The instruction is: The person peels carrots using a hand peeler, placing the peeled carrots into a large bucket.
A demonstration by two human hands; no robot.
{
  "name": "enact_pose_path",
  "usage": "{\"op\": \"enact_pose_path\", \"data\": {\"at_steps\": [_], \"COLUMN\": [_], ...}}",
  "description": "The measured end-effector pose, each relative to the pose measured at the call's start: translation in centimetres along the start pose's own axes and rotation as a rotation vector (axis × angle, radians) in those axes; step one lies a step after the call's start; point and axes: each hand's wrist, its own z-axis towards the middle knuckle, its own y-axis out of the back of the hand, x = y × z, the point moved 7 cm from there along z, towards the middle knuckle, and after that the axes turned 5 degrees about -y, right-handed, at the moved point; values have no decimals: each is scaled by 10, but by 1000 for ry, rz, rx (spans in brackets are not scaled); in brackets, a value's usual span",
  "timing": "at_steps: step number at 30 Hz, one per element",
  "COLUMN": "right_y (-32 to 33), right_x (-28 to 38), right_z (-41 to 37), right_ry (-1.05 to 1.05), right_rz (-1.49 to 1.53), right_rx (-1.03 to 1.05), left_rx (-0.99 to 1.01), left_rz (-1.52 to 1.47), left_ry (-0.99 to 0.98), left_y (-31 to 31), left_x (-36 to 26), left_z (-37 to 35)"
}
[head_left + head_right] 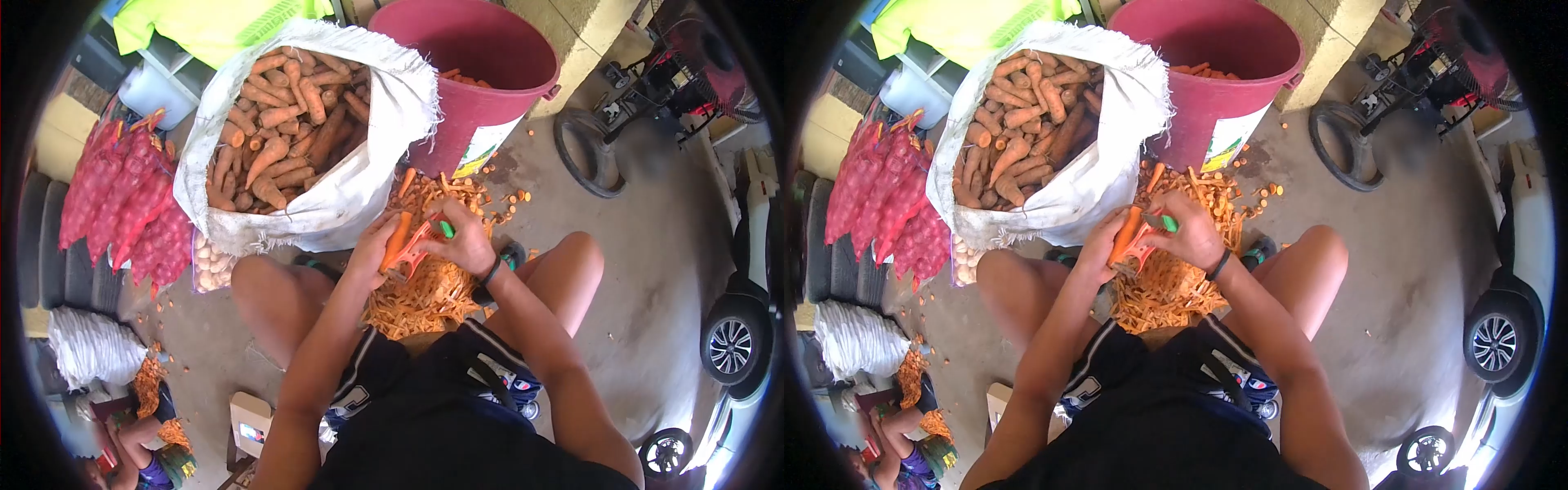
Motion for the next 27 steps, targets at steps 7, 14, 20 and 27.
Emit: {"op": "enact_pose_path", "data": {"at_steps": [7, 14, 20, 27], "right_y": [56, 14, 41, 27], "right_x": [-41, 0, -23, -20], "right_z": [24, 3, 18, 10], "right_ry": [-71, 29, -9, 20], "right_rz": [-227, -47, -215, -64], "right_rx": [-367, -80, -220, -150], "left_rx": [111, 7, 60, 57], "left_rz": [186, 37, 101, 54], "left_ry": [119, 8, 65, 20], "left_y": [6, 8, 4, 10], "left_x": [4, 3, 10, 7], "left_z": [-9, 1, -9, 2]}}
